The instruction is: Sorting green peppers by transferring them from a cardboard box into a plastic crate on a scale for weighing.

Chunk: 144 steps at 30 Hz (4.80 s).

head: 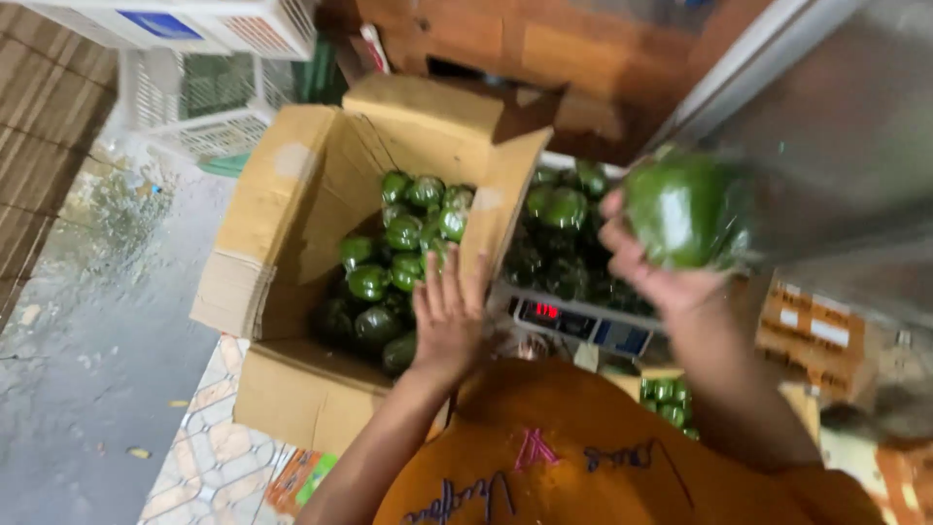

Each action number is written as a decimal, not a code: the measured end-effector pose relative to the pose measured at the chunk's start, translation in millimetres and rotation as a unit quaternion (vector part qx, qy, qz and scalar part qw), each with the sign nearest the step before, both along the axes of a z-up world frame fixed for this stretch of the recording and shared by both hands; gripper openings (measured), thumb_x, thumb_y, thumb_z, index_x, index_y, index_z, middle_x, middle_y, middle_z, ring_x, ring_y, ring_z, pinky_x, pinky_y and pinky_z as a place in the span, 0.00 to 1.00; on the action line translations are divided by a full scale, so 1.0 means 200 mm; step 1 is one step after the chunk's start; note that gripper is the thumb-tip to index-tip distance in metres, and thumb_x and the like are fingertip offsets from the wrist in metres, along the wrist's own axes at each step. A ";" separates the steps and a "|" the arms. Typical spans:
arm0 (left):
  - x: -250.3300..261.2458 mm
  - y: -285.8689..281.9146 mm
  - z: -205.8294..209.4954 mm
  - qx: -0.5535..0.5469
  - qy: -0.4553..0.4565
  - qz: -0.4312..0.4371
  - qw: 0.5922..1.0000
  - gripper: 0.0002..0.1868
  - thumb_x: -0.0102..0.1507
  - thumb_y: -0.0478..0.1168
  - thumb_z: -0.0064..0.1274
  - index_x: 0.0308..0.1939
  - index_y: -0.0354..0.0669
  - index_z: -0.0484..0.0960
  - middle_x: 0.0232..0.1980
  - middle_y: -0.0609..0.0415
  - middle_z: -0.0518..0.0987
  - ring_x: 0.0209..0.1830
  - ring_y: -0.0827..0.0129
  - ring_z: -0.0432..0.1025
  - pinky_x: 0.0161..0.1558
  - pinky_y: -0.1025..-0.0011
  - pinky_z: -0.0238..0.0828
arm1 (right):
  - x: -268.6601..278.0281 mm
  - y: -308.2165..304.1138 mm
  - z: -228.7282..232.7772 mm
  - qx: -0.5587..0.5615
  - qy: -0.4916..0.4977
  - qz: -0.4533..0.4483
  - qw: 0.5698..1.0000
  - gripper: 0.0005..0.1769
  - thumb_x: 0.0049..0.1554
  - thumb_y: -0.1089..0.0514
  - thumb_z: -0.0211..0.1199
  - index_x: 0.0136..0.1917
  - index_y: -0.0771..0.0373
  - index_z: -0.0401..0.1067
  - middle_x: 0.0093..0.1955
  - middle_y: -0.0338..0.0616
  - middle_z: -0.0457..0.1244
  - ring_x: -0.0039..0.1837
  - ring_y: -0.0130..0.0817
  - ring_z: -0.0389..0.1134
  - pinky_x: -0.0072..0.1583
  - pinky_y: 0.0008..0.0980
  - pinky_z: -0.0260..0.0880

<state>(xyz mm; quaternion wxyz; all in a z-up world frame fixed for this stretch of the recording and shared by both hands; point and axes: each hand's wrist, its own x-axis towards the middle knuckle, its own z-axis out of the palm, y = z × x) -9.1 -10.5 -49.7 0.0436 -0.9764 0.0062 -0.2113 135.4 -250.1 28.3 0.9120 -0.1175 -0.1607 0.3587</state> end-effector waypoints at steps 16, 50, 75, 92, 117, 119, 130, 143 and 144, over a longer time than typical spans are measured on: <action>-0.06 0.51 -0.27 -0.283 0.097 0.054 0.953 0.37 0.62 0.49 0.61 0.71 0.41 0.66 0.64 0.41 0.72 0.70 0.44 0.66 0.76 0.48 0.52 | -0.02 -0.20 -0.94 -0.713 -0.055 -0.363 0.598 0.55 0.40 0.50 0.85 0.72 0.61 0.57 0.65 0.65 0.58 0.64 0.60 0.63 0.64 0.54 0.62; -0.07 0.35 -0.29 -0.250 0.119 0.072 0.958 0.42 0.52 0.49 0.70 0.66 0.38 0.71 0.56 0.36 0.76 0.62 0.42 0.71 0.64 0.49 0.67 | 0.02 -0.19 -1.06 -0.677 -0.246 -0.454 0.524 0.38 0.62 0.70 0.65 0.77 0.56 0.49 0.69 0.52 0.46 0.64 0.48 0.54 0.55 0.40 0.67; 1.15 0.38 -1.56 -0.331 0.464 -0.002 0.821 0.65 0.54 0.57 0.73 0.82 0.58 0.41 0.78 0.50 0.57 0.73 0.46 0.57 0.61 0.48 0.67 | -0.24 0.46 -0.82 -0.621 -0.679 -0.100 0.379 0.23 0.42 0.63 0.64 0.52 0.71 0.69 0.68 0.61 0.57 0.61 0.59 0.65 0.54 0.49 0.69; 0.59 0.80 -0.39 -0.971 0.089 -0.195 0.102 0.49 0.63 0.72 0.47 0.72 0.35 0.62 0.63 0.35 0.74 0.50 0.60 0.76 0.53 0.67 0.79 | -0.18 0.60 -0.83 -0.563 -0.710 -0.126 0.404 0.26 0.37 0.77 0.58 0.50 0.64 0.70 0.60 0.53 0.55 0.55 0.53 0.65 0.45 0.45 0.70; 0.21 0.30 0.30 -0.481 -0.127 -0.281 0.821 0.39 0.56 0.25 0.59 0.73 0.44 0.70 0.74 0.48 0.70 0.74 0.39 0.64 0.74 0.44 0.62 | -0.03 0.57 -0.15 -0.362 -0.107 0.071 0.924 0.40 0.53 0.32 0.62 0.68 0.63 0.69 0.59 0.59 0.70 0.46 0.49 0.74 0.40 0.46 0.78; 0.19 0.32 0.35 -0.539 -0.084 -0.294 0.785 0.46 0.56 0.34 0.62 0.77 0.43 0.59 0.79 0.41 0.59 0.77 0.35 0.55 0.75 0.37 0.53 | -0.03 0.56 -0.10 -0.390 -0.163 -0.004 0.906 0.46 0.44 0.44 0.70 0.71 0.63 0.62 0.64 0.58 0.66 0.56 0.48 0.70 0.51 0.49 0.74; 0.20 0.22 0.23 -0.896 0.092 -0.215 0.377 0.36 0.72 0.53 0.43 0.79 0.35 0.57 0.62 0.39 0.75 0.58 0.55 0.75 0.55 0.52 0.76 | -0.10 0.56 0.00 -0.411 -0.414 -0.197 0.788 0.61 0.37 0.77 0.74 0.76 0.65 0.44 0.79 0.57 0.48 0.77 0.51 0.55 0.71 0.47 0.65; 0.15 0.18 0.29 -0.884 0.021 -0.256 0.391 0.36 0.72 0.45 0.46 0.81 0.41 0.53 0.73 0.46 0.68 0.69 0.61 0.66 0.68 0.56 0.66 | -0.13 0.56 -0.02 -0.355 -0.554 -0.287 0.696 0.56 0.45 0.75 0.73 0.78 0.70 0.43 0.80 0.64 0.45 0.80 0.54 0.50 0.74 0.52 0.57; 0.15 0.20 0.29 -0.855 -0.004 -0.262 0.447 0.37 0.71 0.45 0.50 0.81 0.43 0.55 0.75 0.47 0.67 0.73 0.59 0.61 0.72 0.53 0.60 | -0.14 0.56 -0.02 -0.358 -0.543 -0.271 0.710 0.60 0.43 0.73 0.74 0.79 0.69 0.40 0.81 0.63 0.43 0.81 0.52 0.48 0.75 0.51 0.56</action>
